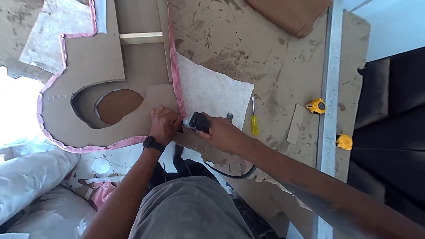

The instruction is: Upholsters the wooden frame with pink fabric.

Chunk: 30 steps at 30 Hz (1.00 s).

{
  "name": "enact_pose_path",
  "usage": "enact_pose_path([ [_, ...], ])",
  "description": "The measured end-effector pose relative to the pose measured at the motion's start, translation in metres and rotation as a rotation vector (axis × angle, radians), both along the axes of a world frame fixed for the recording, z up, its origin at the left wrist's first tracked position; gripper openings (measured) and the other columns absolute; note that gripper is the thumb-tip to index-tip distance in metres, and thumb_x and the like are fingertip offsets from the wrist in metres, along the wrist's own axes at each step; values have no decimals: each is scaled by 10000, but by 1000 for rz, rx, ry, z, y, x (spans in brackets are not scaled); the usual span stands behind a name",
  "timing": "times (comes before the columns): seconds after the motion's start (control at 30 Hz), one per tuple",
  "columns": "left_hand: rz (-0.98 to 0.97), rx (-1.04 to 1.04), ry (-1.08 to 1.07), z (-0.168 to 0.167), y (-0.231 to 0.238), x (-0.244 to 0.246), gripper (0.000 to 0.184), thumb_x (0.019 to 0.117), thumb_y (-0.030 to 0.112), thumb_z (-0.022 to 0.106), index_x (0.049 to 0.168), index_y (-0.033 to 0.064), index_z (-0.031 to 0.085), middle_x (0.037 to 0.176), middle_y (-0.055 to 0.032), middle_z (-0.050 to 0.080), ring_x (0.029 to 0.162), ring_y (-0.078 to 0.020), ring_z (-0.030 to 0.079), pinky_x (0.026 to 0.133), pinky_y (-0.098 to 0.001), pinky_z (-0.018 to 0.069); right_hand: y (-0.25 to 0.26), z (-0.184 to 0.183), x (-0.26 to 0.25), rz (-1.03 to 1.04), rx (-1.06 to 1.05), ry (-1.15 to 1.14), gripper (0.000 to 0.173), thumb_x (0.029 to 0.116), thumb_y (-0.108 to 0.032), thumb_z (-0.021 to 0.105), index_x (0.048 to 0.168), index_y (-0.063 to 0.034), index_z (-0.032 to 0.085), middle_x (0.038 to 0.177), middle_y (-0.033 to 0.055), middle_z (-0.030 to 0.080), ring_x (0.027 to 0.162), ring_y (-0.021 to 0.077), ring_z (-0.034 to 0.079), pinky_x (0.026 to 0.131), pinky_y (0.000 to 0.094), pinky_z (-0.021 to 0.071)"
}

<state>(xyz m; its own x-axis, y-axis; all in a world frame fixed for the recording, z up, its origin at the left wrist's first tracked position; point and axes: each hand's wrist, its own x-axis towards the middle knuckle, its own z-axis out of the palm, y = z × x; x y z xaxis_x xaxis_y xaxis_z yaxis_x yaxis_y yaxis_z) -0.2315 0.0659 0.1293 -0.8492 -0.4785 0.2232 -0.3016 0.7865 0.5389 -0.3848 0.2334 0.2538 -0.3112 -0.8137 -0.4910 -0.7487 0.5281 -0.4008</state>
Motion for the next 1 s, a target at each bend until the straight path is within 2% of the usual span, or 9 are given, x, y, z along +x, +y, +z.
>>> enact_pose_path([
  [0.07,-20,46,-76,11,-5,1,402,1005,408,597,679,177,650,725,32,585,834,-189,559,825,-434,421,7,3,-3,-118,-27,-109,360,1010,-509,566,1225,-222,596,872,-20,663,755,131,670,682,404,586],
  [0.13,-30,102,-118,24,-11,2,399,1020,470,574,799,182,741,810,23,654,885,-190,609,850,-459,483,25,5,-6,-334,-104,-259,391,1007,-528,585,1211,-195,602,808,9,669,617,153,660,598,410,605],
  [0.2,-79,63,-128,43,-10,16,412,1013,513,576,861,163,733,871,-10,658,915,-219,629,857,-497,529,56,7,-1,-532,-205,-358,370,1011,-506,584,1200,-190,614,722,28,664,546,181,649,544,418,601],
  [0.33,-350,-291,-325,43,11,21,662,796,862,564,901,224,704,952,17,663,969,-220,611,875,-499,479,109,4,13,-721,-375,-399,303,1024,-453,594,1156,-182,612,672,8,646,523,165,642,511,372,594],
  [0.4,-486,-327,-315,29,3,9,580,879,754,584,921,191,714,983,-5,695,1004,-232,632,911,-520,479,122,-1,22,-750,-424,-404,289,1025,-443,597,1133,-176,625,676,4,647,520,161,639,501,374,595],
  [0.47,-651,-277,-163,13,-12,3,396,1006,491,590,857,140,695,906,-26,700,934,-223,646,856,-474,481,134,-2,37,-793,-438,-424,294,1026,-441,598,1139,-172,637,660,19,644,484,174,620,452,380,568],
  [0.6,-739,-74,1,4,-28,-2,298,1022,299,624,803,108,692,905,-30,708,948,-196,650,866,-425,500,142,-14,59,-844,-434,-436,319,1018,-485,587,1180,-212,620,645,4,632,458,170,599,416,372,548],
  [0.83,-528,-44,4,3,-22,2,358,1005,316,658,705,121,648,765,-10,641,848,-192,607,820,-419,460,100,-31,82,-792,-332,-442,287,1011,-473,593,1132,-214,627,674,-27,630,508,131,613,478,356,565],
  [1.0,-425,-63,-84,4,-22,3,337,988,471,648,821,181,683,825,23,628,895,-202,572,833,-438,428,78,-39,99,-788,-342,-345,265,1008,-446,599,1142,-219,626,682,-48,615,522,105,596,477,345,544],
])
